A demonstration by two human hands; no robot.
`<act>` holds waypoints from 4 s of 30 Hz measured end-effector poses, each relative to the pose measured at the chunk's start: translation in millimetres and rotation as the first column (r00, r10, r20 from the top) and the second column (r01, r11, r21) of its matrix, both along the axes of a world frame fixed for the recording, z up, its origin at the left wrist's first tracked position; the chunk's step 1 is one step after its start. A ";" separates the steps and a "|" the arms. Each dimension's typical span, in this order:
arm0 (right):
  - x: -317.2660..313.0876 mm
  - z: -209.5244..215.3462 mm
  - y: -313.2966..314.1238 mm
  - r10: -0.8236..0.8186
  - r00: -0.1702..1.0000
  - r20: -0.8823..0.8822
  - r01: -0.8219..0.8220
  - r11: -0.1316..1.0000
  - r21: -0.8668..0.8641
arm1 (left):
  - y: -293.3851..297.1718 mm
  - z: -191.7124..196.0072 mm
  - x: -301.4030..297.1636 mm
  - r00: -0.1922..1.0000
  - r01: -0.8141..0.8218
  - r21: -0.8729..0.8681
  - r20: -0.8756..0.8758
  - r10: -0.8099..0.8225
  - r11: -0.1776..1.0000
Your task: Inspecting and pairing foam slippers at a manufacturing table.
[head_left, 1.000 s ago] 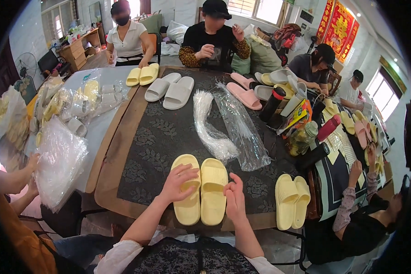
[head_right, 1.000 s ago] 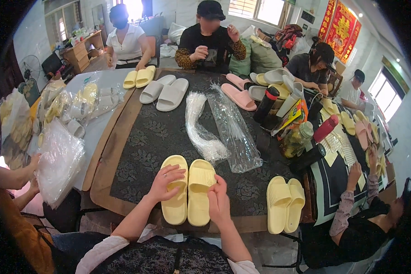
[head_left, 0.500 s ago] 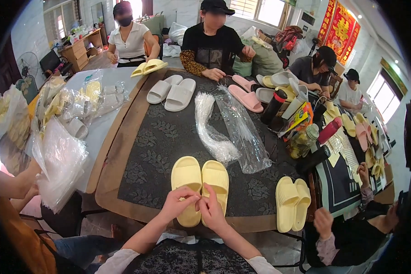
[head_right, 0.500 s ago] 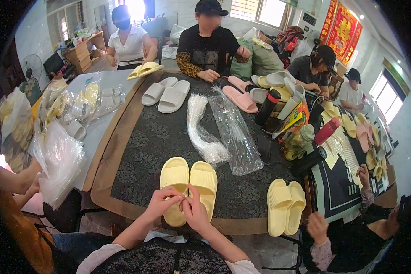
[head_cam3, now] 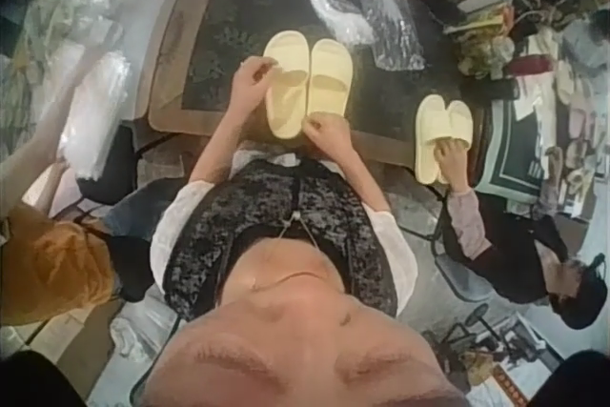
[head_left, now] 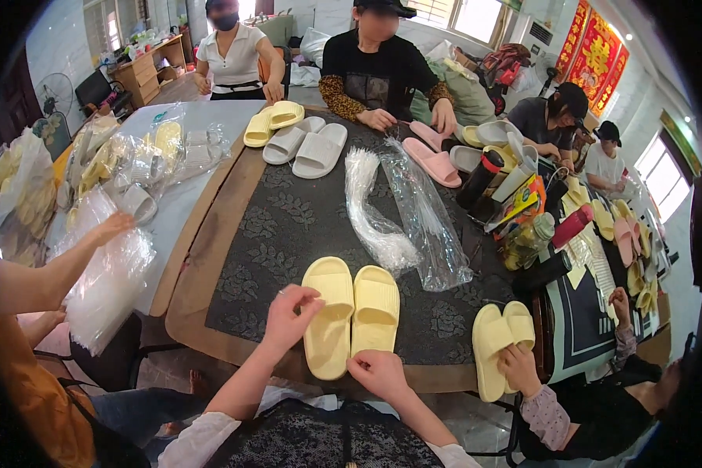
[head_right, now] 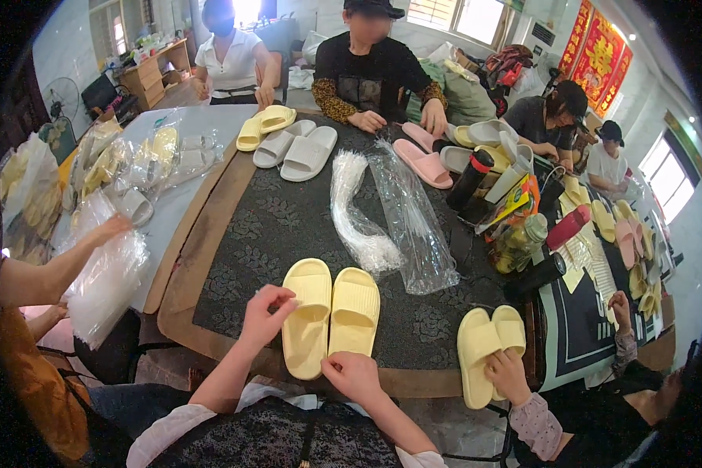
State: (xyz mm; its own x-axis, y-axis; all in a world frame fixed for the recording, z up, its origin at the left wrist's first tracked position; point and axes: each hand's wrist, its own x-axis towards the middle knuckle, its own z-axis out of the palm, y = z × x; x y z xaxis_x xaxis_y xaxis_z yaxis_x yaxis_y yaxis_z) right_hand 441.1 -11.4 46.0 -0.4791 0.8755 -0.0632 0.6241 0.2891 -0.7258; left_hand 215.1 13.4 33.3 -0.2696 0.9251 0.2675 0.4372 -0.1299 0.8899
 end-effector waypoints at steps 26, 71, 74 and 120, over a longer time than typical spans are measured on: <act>-33.7 -19.8 43.5 -0.065 0.988 -0.139 0.051 0.994 -0.099 | 103.9 -36.5 23.8 0.986 0.001 -0.047 -0.168 -0.009 0.999; 11.3 -45.5 49.7 -0.667 0.471 -0.577 -0.296 0.496 -0.816 | 123.8 -4.7 46.3 0.808 0.494 -0.188 -0.261 -0.528 0.849; 1.8 -50.7 56.6 -0.731 0.357 -0.581 -0.260 0.519 -0.814 | 126.3 -25.6 46.5 0.798 0.517 -0.159 -0.267 -0.540 0.841; 18.9 -8.0 1.6 -0.688 0.409 -0.599 -0.253 0.545 -0.799 | 93.6 -37.6 45.8 0.714 0.662 -0.153 0.427 -0.555 0.734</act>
State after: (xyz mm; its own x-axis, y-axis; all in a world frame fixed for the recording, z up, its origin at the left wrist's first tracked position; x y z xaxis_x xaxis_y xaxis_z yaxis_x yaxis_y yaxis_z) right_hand 460.0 -9.8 37.9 -0.4726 0.7771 -0.4157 -0.4544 -0.6190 -0.6406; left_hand 260.9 107.0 -4.2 0.3587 0.9333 -0.0185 0.0227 0.0111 0.9997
